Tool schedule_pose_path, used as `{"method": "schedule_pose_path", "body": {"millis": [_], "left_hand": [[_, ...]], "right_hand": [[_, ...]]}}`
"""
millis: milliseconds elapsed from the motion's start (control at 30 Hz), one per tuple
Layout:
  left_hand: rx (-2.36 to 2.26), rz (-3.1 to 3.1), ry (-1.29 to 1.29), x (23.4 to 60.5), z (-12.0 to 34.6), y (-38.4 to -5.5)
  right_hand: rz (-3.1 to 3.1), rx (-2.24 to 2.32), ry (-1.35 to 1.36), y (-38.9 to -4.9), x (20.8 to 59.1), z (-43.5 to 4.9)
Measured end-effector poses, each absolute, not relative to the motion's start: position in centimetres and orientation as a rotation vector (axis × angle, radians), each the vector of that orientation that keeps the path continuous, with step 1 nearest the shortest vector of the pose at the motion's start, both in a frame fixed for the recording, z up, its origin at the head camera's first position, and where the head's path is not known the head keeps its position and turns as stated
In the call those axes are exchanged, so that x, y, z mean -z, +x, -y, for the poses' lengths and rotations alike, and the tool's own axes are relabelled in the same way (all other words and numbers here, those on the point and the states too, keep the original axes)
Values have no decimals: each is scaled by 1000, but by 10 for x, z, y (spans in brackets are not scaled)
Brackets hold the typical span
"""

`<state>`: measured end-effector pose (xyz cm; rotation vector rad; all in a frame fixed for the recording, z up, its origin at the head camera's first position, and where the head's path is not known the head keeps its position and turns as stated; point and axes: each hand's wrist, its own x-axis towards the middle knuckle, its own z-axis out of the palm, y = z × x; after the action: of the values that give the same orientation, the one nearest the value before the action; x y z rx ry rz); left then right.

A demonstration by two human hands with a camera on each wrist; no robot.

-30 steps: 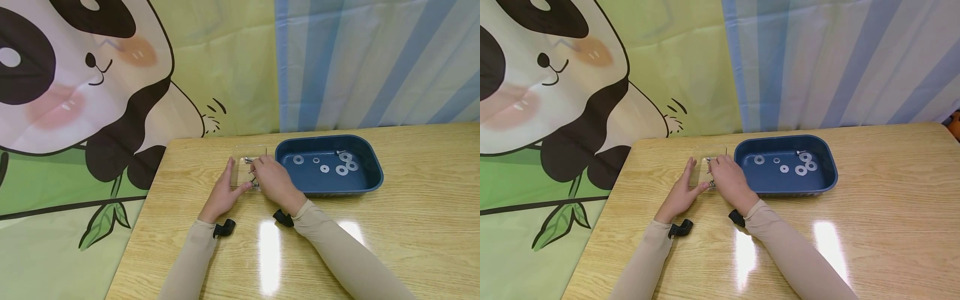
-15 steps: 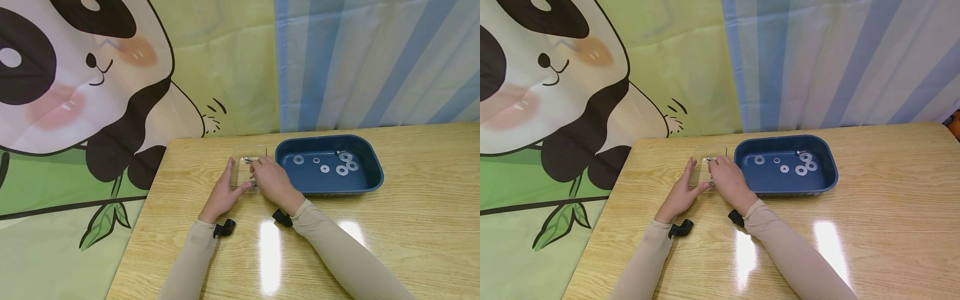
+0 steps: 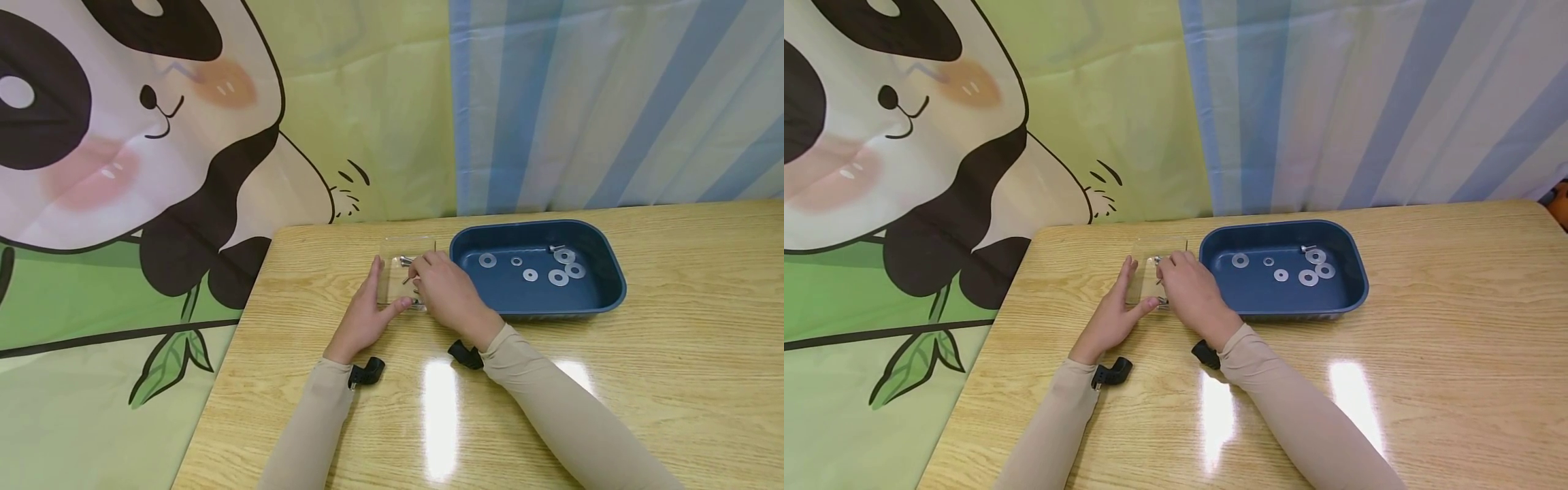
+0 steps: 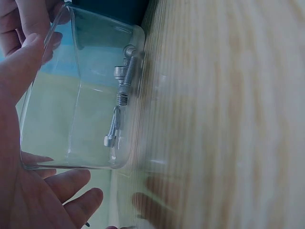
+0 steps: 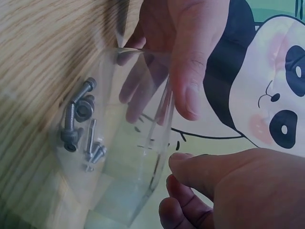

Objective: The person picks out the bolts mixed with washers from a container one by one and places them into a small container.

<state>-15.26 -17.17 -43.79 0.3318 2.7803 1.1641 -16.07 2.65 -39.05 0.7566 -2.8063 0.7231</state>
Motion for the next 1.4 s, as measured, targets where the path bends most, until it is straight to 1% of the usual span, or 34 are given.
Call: {"method": "schedule_pose_path", "body": {"millis": [700, 1400], "left_hand": [[-1155, -2784, 328, 436, 171, -153], [-1160, -2771, 338, 439, 172, -152]], "right_hand": [[2833, -797, 668, -156, 375, -51], [2778, -804, 635, -152, 373, -85]]}}
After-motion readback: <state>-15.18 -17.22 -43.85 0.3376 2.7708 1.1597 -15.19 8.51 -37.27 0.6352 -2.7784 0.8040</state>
